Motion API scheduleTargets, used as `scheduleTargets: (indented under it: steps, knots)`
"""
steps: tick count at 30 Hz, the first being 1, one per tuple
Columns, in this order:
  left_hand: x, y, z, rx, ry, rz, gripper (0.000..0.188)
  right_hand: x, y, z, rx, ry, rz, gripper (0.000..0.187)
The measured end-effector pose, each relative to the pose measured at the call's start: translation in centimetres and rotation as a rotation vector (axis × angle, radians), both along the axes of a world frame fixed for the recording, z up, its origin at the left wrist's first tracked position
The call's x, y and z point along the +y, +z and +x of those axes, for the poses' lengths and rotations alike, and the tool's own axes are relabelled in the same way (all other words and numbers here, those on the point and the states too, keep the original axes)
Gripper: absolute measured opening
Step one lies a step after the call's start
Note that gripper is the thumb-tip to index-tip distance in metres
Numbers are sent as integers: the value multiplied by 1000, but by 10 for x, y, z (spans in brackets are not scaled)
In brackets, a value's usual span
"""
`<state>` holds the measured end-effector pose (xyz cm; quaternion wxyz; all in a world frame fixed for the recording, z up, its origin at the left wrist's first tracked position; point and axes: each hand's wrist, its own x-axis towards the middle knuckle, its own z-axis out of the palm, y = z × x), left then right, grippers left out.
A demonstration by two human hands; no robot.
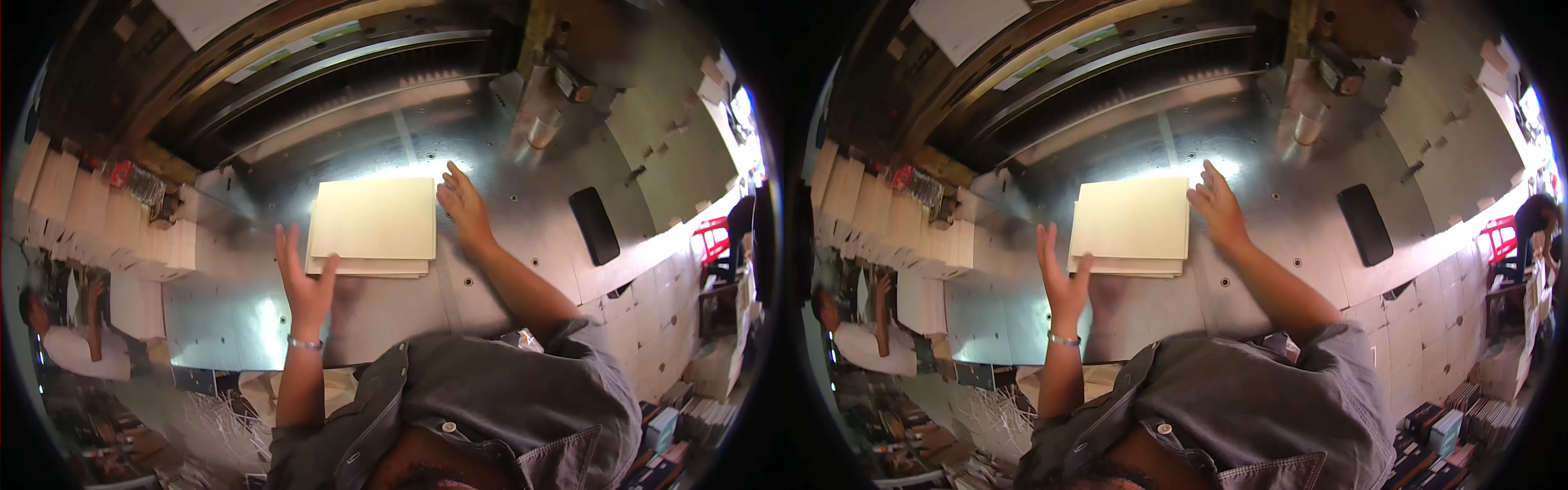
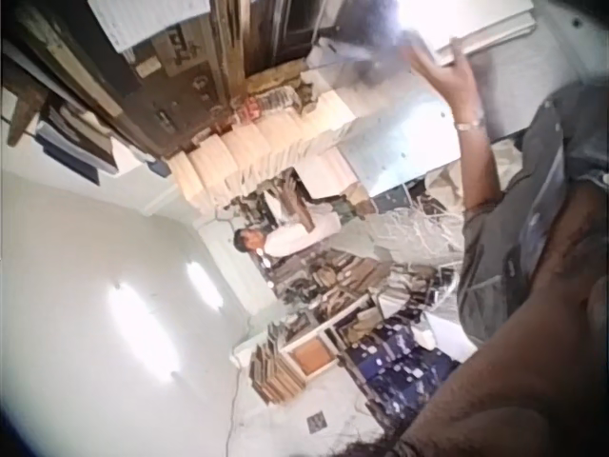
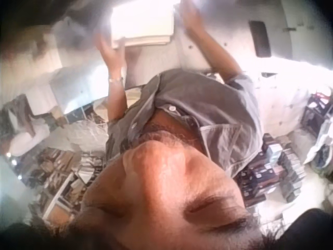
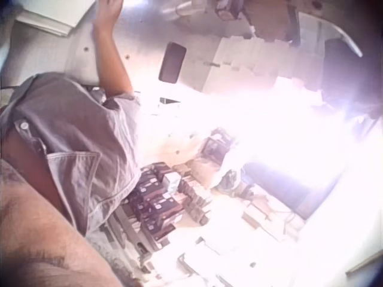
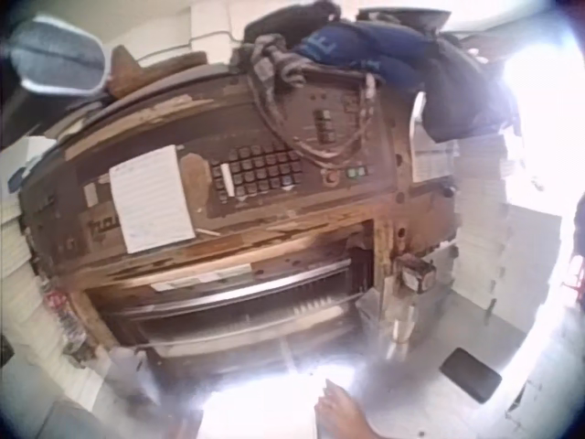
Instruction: The person takes blocks of paper from a large industrial cutting machine, organizes them, and stacks them into a large vertical pile on the workbench.
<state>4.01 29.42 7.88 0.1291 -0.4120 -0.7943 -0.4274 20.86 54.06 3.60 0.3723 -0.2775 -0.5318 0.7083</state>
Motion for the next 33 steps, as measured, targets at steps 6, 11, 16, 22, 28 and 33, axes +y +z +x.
scheduleTargets:
  steps: [6, 11, 16, 22, 28, 33]
  knots:
    - [-24, -22, -20, -853, -203, 53, 68, -45, 6, -11, -123, 153, 185, 93]
    - [-70, -13, 38, -874, -59, 253, 78, -30, 21, -16, -48, 410, 103, 94]
    - [-137, -21, 80, -690, 469, 338, 87, -54, 14, -40, -60, 740, 30, 95]
    - [-221, -48, 111, -1067, 477, 580, 69, -116, 7, -83, -52, 1157, 183, 97]
    - [-219, -26, 134, -1513, 410, 886, 55, -151, 2, -80, -47, 1281, 343, 97]
    - [-201, -26, 129, -1101, 417, 704, 64, -129, 27, -59, -164, 1131, 294, 88]
